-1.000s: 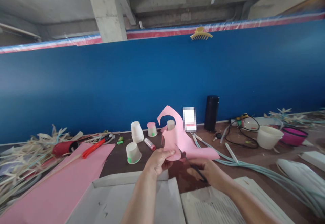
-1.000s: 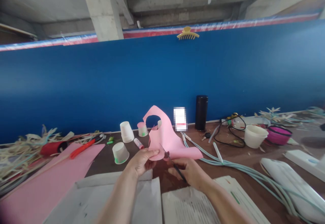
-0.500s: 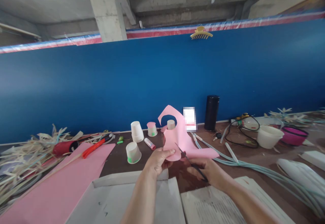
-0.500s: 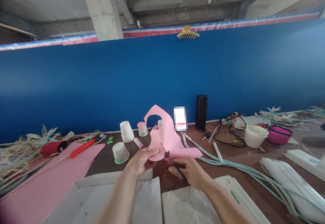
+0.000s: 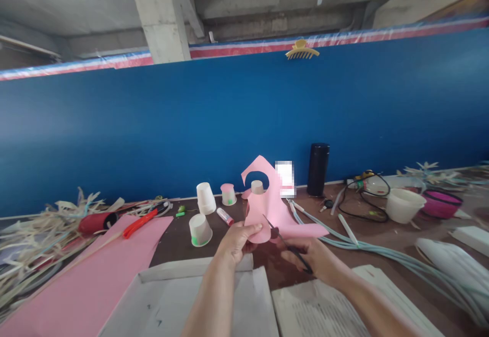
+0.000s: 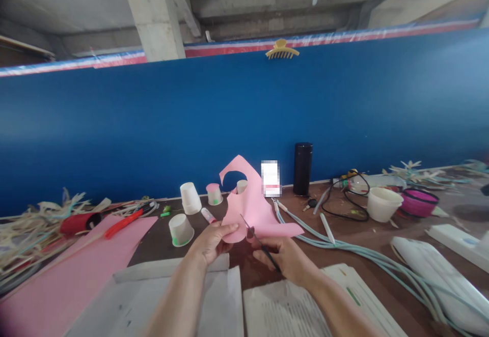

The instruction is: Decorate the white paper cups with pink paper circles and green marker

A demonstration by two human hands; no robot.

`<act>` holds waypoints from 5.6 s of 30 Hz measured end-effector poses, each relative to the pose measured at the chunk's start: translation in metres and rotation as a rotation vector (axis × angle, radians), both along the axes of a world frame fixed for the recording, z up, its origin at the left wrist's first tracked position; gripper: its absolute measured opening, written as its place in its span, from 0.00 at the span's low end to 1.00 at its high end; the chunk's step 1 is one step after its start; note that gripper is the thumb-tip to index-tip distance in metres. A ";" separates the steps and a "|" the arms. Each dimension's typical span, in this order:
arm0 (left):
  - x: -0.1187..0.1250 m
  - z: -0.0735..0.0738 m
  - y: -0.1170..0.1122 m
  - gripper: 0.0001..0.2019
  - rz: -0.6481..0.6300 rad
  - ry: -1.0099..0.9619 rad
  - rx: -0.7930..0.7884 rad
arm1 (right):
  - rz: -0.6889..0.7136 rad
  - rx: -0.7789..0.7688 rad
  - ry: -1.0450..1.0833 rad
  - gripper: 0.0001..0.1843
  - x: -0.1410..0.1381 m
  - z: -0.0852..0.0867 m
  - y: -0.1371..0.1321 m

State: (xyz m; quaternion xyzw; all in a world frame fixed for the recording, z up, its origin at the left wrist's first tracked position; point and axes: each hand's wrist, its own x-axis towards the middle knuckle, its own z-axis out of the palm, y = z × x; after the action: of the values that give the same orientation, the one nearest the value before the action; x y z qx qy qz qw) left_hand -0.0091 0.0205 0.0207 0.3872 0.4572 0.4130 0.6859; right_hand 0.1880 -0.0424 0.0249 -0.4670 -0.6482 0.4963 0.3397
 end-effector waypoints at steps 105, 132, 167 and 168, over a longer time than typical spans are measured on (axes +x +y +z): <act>0.035 -0.009 -0.006 0.15 0.125 -0.193 0.063 | -0.124 0.073 0.022 0.23 -0.006 -0.005 0.005; 0.041 -0.013 -0.006 0.16 0.136 -0.273 0.115 | -0.130 0.066 0.050 0.23 -0.003 -0.011 0.007; 0.036 -0.011 -0.004 0.17 0.170 -0.230 0.085 | -0.110 0.093 0.027 0.22 -0.006 -0.008 0.006; 0.036 -0.011 -0.004 0.17 0.171 -0.229 0.086 | -0.109 0.095 0.031 0.22 -0.006 -0.007 0.006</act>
State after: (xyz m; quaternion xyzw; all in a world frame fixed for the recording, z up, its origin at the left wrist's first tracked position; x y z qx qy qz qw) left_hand 0.0273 0.0163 0.0096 0.3261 0.3891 0.5307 0.6787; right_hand 0.1820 -0.0362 0.0182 -0.4773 -0.6392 0.4529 0.3981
